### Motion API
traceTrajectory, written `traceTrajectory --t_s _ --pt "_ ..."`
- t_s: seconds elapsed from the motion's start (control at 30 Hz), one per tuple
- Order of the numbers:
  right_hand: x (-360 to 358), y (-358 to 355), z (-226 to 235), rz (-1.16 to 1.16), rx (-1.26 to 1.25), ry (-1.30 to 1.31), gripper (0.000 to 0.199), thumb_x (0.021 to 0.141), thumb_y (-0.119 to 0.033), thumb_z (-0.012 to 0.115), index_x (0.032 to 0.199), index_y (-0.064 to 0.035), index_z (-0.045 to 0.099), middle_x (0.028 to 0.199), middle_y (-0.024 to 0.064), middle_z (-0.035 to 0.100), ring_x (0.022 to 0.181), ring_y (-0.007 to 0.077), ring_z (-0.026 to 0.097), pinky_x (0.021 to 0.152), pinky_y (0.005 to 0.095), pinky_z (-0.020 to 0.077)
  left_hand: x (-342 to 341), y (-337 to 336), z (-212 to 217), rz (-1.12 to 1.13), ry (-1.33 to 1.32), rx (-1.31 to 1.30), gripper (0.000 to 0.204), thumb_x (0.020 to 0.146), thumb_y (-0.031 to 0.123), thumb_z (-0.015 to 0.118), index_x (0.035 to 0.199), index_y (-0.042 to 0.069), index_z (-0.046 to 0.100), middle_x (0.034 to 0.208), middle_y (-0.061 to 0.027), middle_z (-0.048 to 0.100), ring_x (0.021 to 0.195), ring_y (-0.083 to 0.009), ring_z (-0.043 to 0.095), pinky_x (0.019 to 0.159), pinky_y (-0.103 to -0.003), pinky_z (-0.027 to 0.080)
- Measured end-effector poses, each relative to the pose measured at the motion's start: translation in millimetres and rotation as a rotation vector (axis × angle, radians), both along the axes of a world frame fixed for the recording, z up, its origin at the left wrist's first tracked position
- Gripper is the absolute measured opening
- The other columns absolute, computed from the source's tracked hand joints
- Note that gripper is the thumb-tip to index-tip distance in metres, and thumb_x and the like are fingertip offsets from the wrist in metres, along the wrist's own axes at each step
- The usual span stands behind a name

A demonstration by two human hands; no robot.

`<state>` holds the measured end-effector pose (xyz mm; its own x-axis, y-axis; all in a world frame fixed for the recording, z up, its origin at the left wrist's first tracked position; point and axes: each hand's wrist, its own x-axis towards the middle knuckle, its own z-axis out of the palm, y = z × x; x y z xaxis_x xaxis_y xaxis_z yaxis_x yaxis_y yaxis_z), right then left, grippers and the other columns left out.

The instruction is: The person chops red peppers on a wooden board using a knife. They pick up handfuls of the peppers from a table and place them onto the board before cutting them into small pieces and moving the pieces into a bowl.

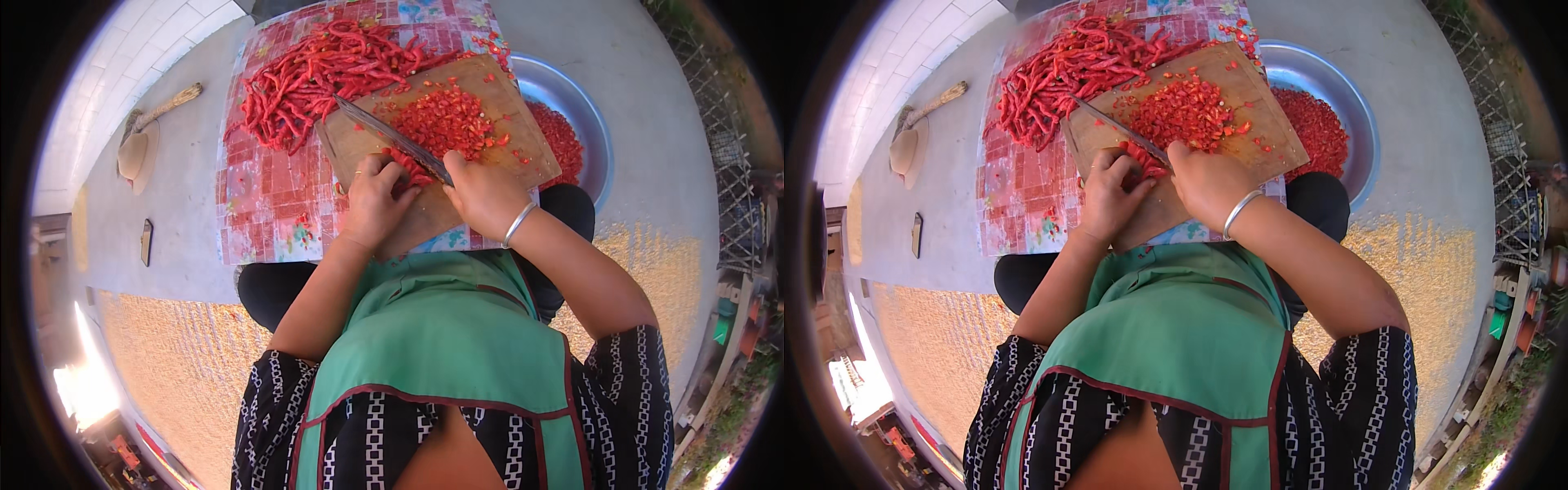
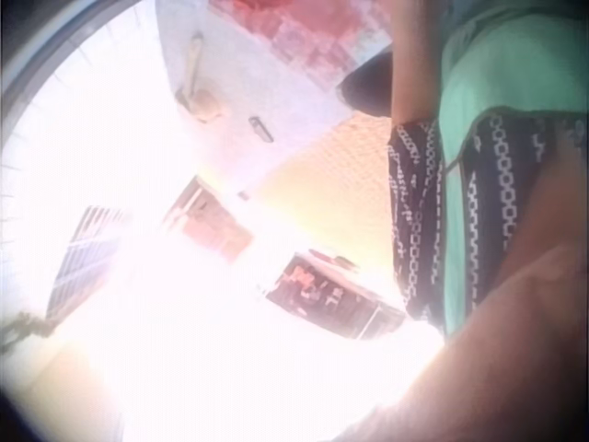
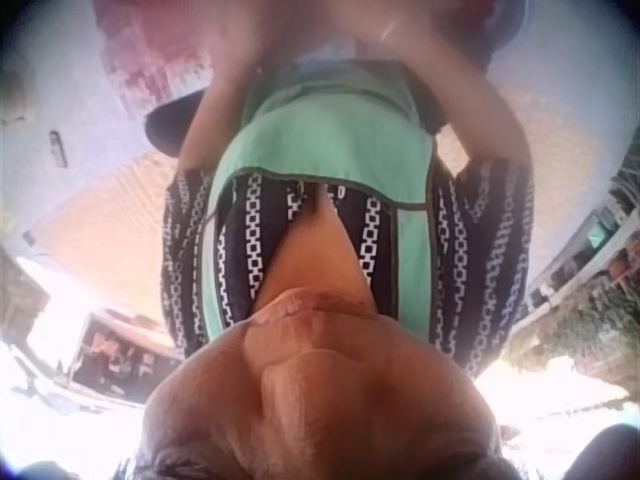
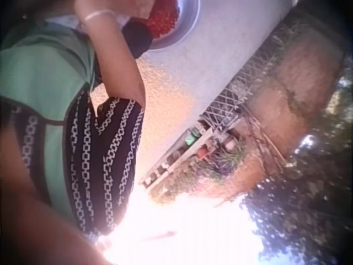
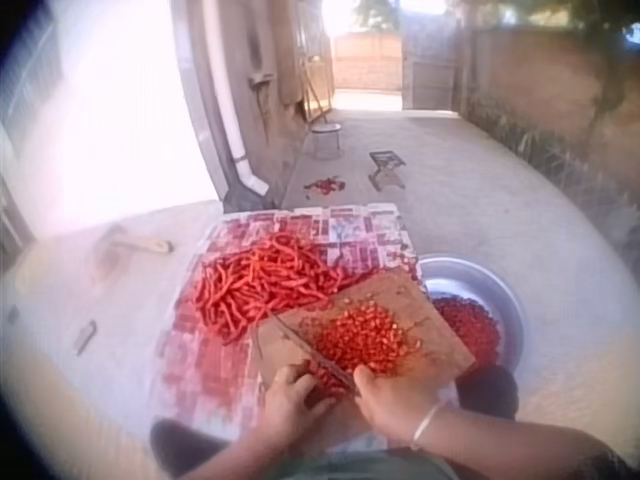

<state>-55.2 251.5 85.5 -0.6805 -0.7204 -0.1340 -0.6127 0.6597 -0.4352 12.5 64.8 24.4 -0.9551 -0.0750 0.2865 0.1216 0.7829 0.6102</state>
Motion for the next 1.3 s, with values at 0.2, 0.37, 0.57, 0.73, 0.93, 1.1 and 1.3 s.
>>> traceTrajectory --t_s 0.2,0.37,0.57,0.73,0.93,1.1,1.3 --pt "3.4 -2.4 7.4 0.002 0.025 0.009 0.021 0.089 -0.018 0.052 0.096 -0.0007 0.042 0.073 0.0218 0.063 0.070 0.0397 0.063 0.061 0.0507 0.0489 -4.8 1.0 2.2 -0.054 0.051 0.003 0.019 0.067 0.010 0.075 0.080 0.006 0.061 0.091 -0.0116 0.055 0.085 -0.0314 0.056 0.073 -0.039 0.049" --pt "2.7 8.7 22.7 0.012 -0.012 0.076 0.024 0.087 -0.016 0.056 0.096 -0.0010 0.039 0.071 0.0223 0.060 0.067 0.0416 0.060 0.059 0.0504 0.0460 -10.6 5.0 2.3 -0.075 0.049 -0.034 0.015 0.068 0.012 0.072 0.079 0.007 0.063 0.088 -0.0097 0.056 0.084 -0.0307 0.054 0.071 -0.040 0.049" --pt "23.0 29.5 61.3 0.035 0.196 -0.018 0.026 0.086 -0.013 0.059 0.094 -0.0005 0.037 0.068 0.0232 0.058 0.063 0.0416 0.059 0.054 0.0479 0.0453 -8.6 18.4 -3.1 0.018 0.056 -0.077 0.015 0.068 0.014 0.073 0.079 0.009 0.064 0.089 -0.0088 0.056 0.087 -0.0299 0.055 0.072 -0.040 0.050" --pt "21.7 21.9 35.8 0.026 0.150 -0.016 0.025 0.087 -0.015 0.057 0.095 -0.0007 0.039 0.069 0.0221 0.060 0.064 0.0411 0.060 0.055 0.0491 0.0464 -9.6 15.9 -5.2 -0.011 0.078 -0.087 0.016 0.068 0.015 0.073 0.081 0.010 0.065 0.090 -0.0083 0.057 0.087 -0.0297 0.056 0.073 -0.040 0.050" --pt "-1.1 -3.4 2.9 -0.013 -0.015 0.097 0.024 0.088 -0.019 0.054 0.095 -0.0007 0.040 0.071 0.0210 0.061 0.065 0.0409 0.061 0.058 0.0491 0.0483 -6.0 13.3 -9.1 -0.023 0.109 -0.039 0.015 0.070 0.014 0.072 0.083 0.009 0.066 0.092 -0.0077 0.059 0.086 -0.0298 0.058 0.072 -0.040 0.051" --pt "13.1 12.3 54.3 0.037 0.193 -0.044 0.028 0.087 -0.015 0.058 0.098 0.0000 0.038 0.074 0.0232 0.059 0.068 0.0434 0.059 0.057 0.0503 0.0448 -4.5 12.0 -11.0 -0.005 0.120 -0.032 0.015 0.071 0.014 0.072 0.084 0.010 0.066 0.094 -0.0074 0.059 0.087 -0.0293 0.058 0.072 -0.040 0.051" --pt "12.0 15.5 27.2 0.071 0.108 -0.001 0.029 0.087 -0.016 0.058 0.101 -0.0005 0.038 0.074 0.0235 0.059 0.068 0.0431 0.059 0.058 0.0508 0.0446 -4.2 13.6 -9.1 -0.015 0.065 -0.053 0.017 0.072 0.015 0.071 0.087 0.010 0.066 0.095 -0.0078 0.059 0.089 -0.0294 0.058 0.073 -0.040 0.051"
